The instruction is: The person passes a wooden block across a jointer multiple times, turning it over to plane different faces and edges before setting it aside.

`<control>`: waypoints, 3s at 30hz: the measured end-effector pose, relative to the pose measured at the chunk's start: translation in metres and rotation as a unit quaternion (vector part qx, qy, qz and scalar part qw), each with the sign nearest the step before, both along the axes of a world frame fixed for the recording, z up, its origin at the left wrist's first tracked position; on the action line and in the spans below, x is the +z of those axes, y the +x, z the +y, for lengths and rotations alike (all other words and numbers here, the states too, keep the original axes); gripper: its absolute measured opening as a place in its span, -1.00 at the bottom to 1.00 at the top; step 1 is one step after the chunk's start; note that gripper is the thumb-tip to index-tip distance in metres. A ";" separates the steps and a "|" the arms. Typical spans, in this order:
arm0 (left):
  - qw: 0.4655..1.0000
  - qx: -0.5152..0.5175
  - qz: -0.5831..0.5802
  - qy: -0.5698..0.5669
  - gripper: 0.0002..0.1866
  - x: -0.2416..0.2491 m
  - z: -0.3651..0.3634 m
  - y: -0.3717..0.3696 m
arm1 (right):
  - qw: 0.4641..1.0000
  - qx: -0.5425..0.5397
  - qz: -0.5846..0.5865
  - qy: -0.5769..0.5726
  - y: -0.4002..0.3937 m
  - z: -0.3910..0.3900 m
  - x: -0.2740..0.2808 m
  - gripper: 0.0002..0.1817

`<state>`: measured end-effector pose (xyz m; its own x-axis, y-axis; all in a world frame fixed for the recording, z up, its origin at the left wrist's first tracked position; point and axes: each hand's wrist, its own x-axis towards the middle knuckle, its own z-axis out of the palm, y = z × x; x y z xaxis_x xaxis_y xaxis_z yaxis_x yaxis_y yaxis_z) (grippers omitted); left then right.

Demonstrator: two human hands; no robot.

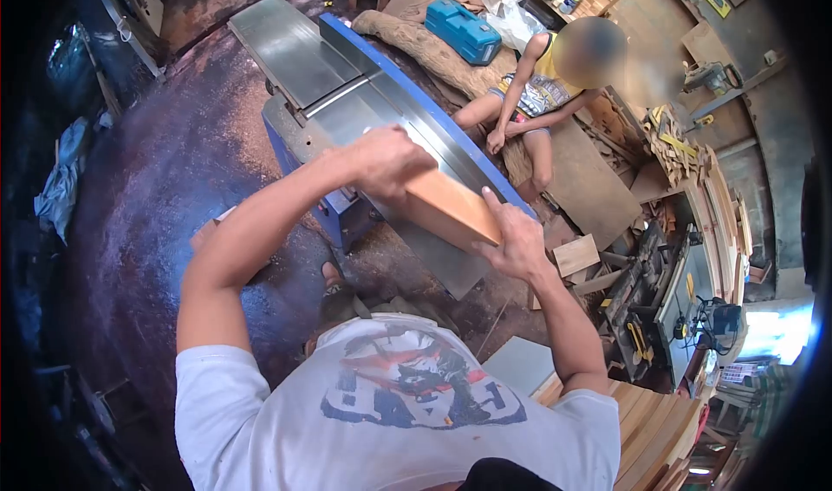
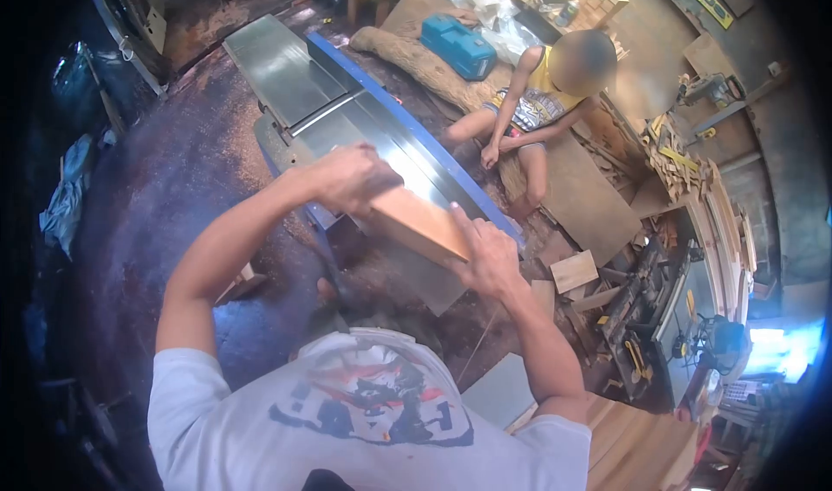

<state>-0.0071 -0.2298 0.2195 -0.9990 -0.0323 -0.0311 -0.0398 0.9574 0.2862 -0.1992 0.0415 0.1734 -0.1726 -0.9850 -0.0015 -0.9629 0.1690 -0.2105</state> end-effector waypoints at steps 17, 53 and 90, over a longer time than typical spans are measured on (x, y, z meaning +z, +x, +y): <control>0.633 0.431 0.197 0.611 0.33 -0.140 0.077 -0.128 | 0.996 -0.087 0.024 0.000 -0.040 -0.134 -0.034 -0.10; 0.489 0.432 0.262 0.711 -0.22 -0.144 -0.042 -0.109 | 0.996 0.005 -0.066 0.056 -0.044 -0.244 -0.027 0.07; 0.538 0.489 0.248 0.640 -0.36 -0.147 -0.310 -0.059 | 0.997 0.057 0.007 -0.047 0.000 -0.516 -0.054 -0.02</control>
<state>-0.0658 -0.5394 0.0727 -0.4181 -0.8201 -0.3906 0.0404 -0.4464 0.8939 -0.1993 -0.4740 0.1196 -0.0590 -0.9938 0.0940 -0.9778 0.0385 -0.2062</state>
